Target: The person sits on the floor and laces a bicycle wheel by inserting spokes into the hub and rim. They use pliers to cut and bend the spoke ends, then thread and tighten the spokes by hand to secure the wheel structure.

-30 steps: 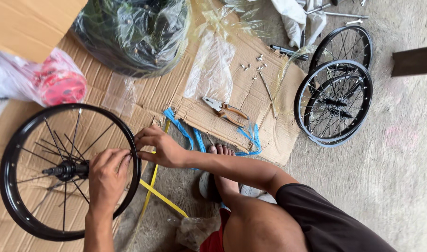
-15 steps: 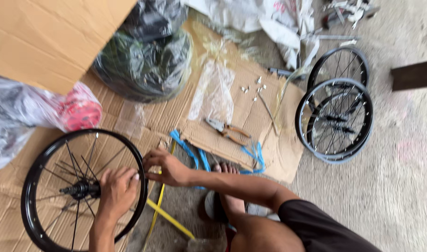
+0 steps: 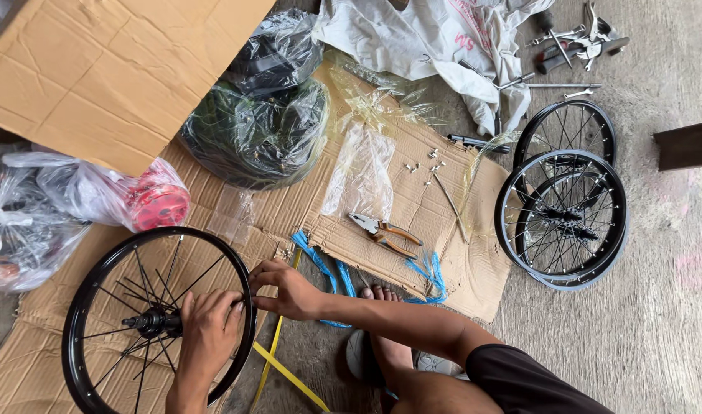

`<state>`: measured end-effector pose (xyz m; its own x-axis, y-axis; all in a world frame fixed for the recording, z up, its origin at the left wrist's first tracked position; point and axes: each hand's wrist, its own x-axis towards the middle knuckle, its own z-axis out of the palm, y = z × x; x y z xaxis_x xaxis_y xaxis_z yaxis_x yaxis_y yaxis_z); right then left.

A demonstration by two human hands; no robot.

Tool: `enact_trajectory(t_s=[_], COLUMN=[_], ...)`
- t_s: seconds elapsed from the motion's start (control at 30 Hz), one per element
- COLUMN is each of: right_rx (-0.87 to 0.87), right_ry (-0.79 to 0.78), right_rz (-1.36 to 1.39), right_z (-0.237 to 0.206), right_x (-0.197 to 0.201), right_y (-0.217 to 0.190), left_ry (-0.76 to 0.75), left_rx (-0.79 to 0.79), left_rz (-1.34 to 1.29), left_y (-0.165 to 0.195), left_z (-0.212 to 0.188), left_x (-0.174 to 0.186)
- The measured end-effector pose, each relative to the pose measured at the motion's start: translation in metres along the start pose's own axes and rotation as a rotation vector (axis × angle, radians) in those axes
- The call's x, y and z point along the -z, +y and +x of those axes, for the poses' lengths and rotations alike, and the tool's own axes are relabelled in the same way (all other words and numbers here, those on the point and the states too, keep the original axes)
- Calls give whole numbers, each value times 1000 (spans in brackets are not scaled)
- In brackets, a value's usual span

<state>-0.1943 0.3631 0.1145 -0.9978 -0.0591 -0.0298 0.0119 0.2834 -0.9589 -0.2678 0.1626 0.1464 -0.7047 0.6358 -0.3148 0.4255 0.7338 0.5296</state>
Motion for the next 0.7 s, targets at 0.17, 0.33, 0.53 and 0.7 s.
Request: enact_trajectory(t_s=[0.17, 0.33, 0.53, 0.7], right_rx=[1, 2, 20, 8], right_ry=[-9, 6, -1, 1], right_rz=[-38, -73, -78, -64], right_z=[1, 0, -2, -2], right_x=[-1, -3, -3, -2], right_y=[-4, -9, -10, -7], left_ry=[29, -131, -320, -200], left_rx=[-34, 92, 205, 173], left_rz=[-1, 25, -79, -2], left_y=[0, -15, -28, -10], left_z=[0, 8, 17, 8], left_x=[-1, -14, -14, -7])
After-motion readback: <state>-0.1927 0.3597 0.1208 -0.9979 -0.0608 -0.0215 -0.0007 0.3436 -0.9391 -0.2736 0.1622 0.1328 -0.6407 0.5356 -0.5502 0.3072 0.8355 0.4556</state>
